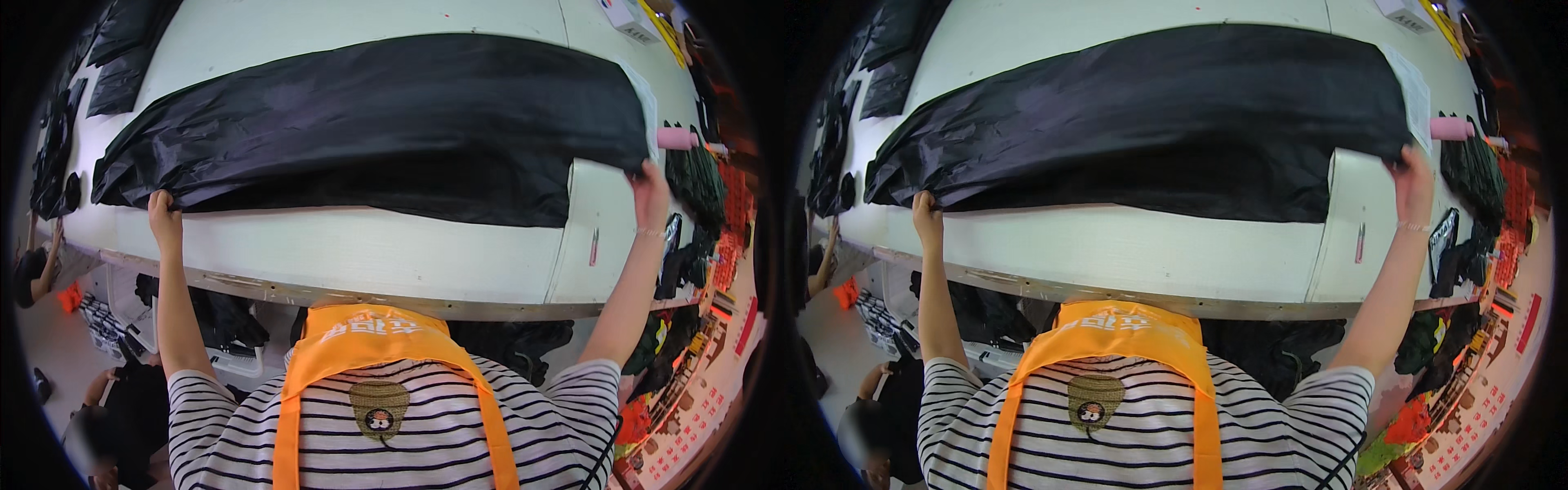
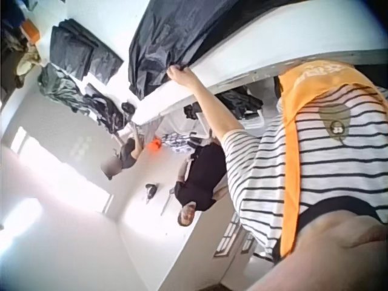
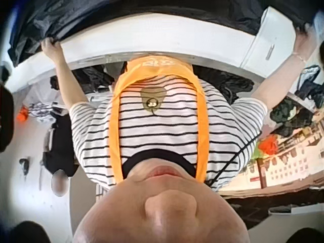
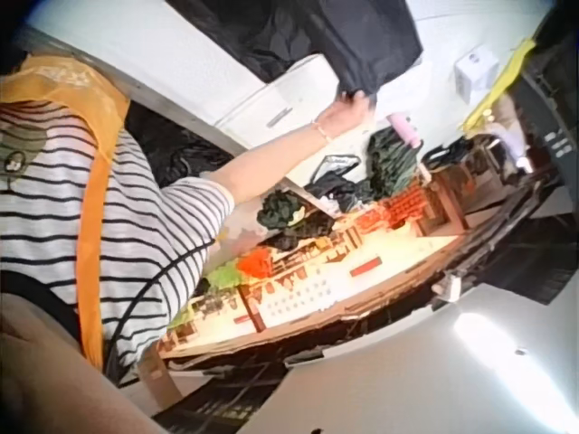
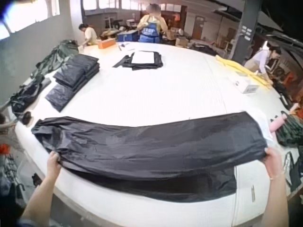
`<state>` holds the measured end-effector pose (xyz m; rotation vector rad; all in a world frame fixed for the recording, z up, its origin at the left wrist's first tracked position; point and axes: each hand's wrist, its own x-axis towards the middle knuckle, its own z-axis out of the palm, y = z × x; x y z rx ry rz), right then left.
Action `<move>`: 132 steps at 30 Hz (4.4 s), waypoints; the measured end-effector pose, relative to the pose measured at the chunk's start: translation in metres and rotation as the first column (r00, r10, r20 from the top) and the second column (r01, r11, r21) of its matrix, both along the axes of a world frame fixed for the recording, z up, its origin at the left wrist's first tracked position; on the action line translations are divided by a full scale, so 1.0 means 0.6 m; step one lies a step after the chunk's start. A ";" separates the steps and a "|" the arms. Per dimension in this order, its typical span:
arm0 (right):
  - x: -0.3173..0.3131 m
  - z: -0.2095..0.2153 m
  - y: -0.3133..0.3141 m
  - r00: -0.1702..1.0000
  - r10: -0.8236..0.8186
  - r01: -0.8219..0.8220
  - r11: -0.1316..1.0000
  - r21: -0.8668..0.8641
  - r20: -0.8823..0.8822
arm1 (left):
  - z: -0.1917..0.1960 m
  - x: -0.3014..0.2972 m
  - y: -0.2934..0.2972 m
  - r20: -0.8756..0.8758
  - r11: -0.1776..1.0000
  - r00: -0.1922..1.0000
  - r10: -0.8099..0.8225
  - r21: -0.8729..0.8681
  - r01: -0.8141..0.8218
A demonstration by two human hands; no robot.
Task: The person folds black pants on a white table, aligns the edges, and stacks them. The person also uses a small tool to remove loose threads from the fabric before folding. The folded pants are placed in a neat pile on the table.
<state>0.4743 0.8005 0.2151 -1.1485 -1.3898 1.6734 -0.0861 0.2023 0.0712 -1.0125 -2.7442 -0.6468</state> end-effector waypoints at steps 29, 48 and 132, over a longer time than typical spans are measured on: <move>0.104 -0.311 -0.134 0.842 -0.107 0.156 0.987 -0.048 0.528 | -0.092 -0.092 -0.051 -0.077 0.889 0.895 0.440 0.180 -0.422; 0.100 -0.264 -0.198 0.430 -0.282 -0.149 0.915 0.375 0.858 | -0.063 0.085 -0.130 0.023 0.992 0.999 0.048 -0.117 -0.045; -1.136 -0.303 -0.844 0.700 0.474 -0.665 0.159 0.730 0.534 | -0.039 0.085 -0.160 0.349 0.951 0.888 -0.299 0.039 0.305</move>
